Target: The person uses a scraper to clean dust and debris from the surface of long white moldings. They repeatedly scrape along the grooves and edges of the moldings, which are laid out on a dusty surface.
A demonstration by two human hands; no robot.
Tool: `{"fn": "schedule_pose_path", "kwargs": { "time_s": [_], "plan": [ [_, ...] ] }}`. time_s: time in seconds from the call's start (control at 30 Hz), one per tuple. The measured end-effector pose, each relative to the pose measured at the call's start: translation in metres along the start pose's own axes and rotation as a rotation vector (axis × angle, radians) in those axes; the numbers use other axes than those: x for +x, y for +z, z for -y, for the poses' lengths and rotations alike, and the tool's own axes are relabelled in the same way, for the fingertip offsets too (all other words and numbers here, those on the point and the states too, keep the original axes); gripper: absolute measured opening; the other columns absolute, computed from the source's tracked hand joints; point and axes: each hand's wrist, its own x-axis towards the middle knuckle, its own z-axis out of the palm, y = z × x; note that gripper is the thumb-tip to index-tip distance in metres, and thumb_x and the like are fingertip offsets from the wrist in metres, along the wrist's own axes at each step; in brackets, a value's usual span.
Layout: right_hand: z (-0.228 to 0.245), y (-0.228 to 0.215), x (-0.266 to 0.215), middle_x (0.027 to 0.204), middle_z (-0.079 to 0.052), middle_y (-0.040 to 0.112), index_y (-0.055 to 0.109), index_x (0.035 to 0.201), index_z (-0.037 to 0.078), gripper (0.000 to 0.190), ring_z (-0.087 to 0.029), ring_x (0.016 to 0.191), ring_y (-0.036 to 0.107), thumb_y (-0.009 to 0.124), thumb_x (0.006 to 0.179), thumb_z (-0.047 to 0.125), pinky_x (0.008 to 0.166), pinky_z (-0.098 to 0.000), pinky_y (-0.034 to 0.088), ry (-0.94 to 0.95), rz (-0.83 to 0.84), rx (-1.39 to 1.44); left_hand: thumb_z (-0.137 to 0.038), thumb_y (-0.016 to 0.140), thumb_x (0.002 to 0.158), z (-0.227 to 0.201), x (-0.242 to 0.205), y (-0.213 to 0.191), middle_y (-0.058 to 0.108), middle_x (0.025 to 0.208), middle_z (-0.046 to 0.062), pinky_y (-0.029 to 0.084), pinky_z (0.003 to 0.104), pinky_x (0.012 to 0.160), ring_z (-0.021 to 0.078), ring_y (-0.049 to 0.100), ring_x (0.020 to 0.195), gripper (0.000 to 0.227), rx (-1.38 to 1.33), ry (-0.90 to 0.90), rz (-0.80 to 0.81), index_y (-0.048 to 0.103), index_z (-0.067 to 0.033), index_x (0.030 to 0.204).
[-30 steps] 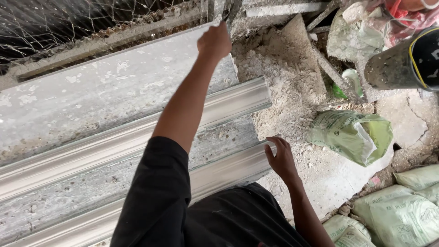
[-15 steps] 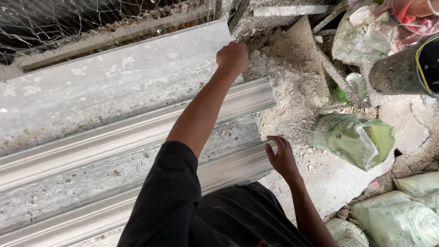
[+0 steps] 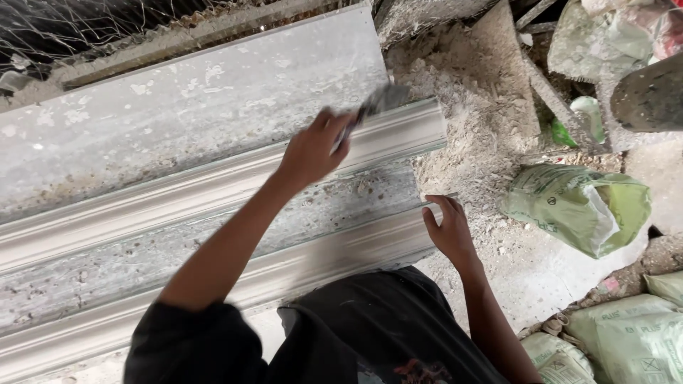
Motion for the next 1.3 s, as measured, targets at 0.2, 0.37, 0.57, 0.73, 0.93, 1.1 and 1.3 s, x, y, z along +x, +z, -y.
{"fn": "schedule_pose_path", "kwargs": {
  "time_s": [0.2,0.37,0.57,0.73,0.93,1.1,1.3],
  "plan": [
    [-0.010,0.008,-0.004,0.125,-0.015,0.068,0.066,0.124,0.008,0.029,-0.038,0.119,0.061,0.066,0.098,0.021,0.104,-0.0477,0.047,-0.006,0.024,0.001,-0.009,0.063,0.089,0.029,-0.183,0.023,0.058,0.115,0.009,0.057,0.032,0.052,0.0205,0.071,0.083,0.060,0.523,0.156,0.159,0.053,-0.0319,0.143],
    [-0.012,-0.001,-0.001,0.125,-0.016,0.067,0.066,0.124,0.008,0.030,-0.039,0.121,0.059,0.066,0.098,0.022,0.103,-0.0483,0.047,0.016,0.057,-0.019,-0.002,0.062,0.090,0.061,-0.235,0.053,0.058,0.122,0.016,0.056,0.028,0.047,0.0206,0.072,0.084,0.063,0.621,0.174,0.245,0.050,-0.0273,0.147],
    [-0.020,-0.018,-0.002,0.127,-0.016,0.067,0.067,0.125,0.008,0.029,-0.038,0.123,0.058,0.065,0.099,0.022,0.104,-0.0483,0.047,0.061,0.023,-0.023,-0.010,0.063,0.092,0.005,-0.120,0.118,0.057,0.133,0.021,0.060,0.036,0.048,0.0312,0.072,0.087,0.056,0.534,0.210,0.252,0.049,-0.0205,0.144],
    [-0.016,-0.042,-0.020,0.126,-0.016,0.068,0.066,0.124,0.007,0.029,-0.040,0.122,0.059,0.065,0.099,0.021,0.102,-0.0483,0.047,0.122,-0.087,-0.046,-0.011,0.061,0.095,-0.079,-0.028,0.155,0.060,0.126,0.017,0.061,0.044,0.059,0.0315,0.072,0.091,0.041,0.402,0.285,0.217,0.055,-0.0092,0.135],
    [-0.029,-0.042,-0.051,0.123,-0.018,0.069,0.067,0.123,0.006,0.027,-0.040,0.119,0.063,0.065,0.100,0.020,0.101,-0.0484,0.049,0.186,-0.172,-0.005,-0.008,0.063,0.098,-0.105,0.002,0.194,0.072,0.091,0.018,0.052,0.046,0.062,0.0303,0.070,0.081,0.011,-0.002,0.009,0.489,0.070,-0.0034,0.105],
    [-0.038,-0.040,-0.059,0.124,-0.019,0.069,0.067,0.124,0.006,0.029,-0.040,0.119,0.063,0.066,0.099,0.021,0.101,-0.0486,0.050,0.162,-0.206,0.021,0.001,0.075,0.071,-0.111,0.031,0.171,0.071,0.084,0.012,0.052,0.037,0.056,0.0200,0.070,0.079,0.012,0.570,0.179,0.283,0.073,-0.0075,0.079],
    [-0.044,-0.034,-0.054,0.126,-0.020,0.067,0.068,0.125,0.006,0.031,-0.041,0.121,0.061,0.066,0.100,0.023,0.101,-0.0496,0.049,0.084,-0.177,-0.013,-0.004,0.075,0.076,-0.112,0.003,0.154,0.069,0.109,0.017,0.052,0.035,0.059,0.0197,0.070,0.083,0.018,0.731,0.081,0.219,0.078,-0.0092,0.093]
  ]
}}
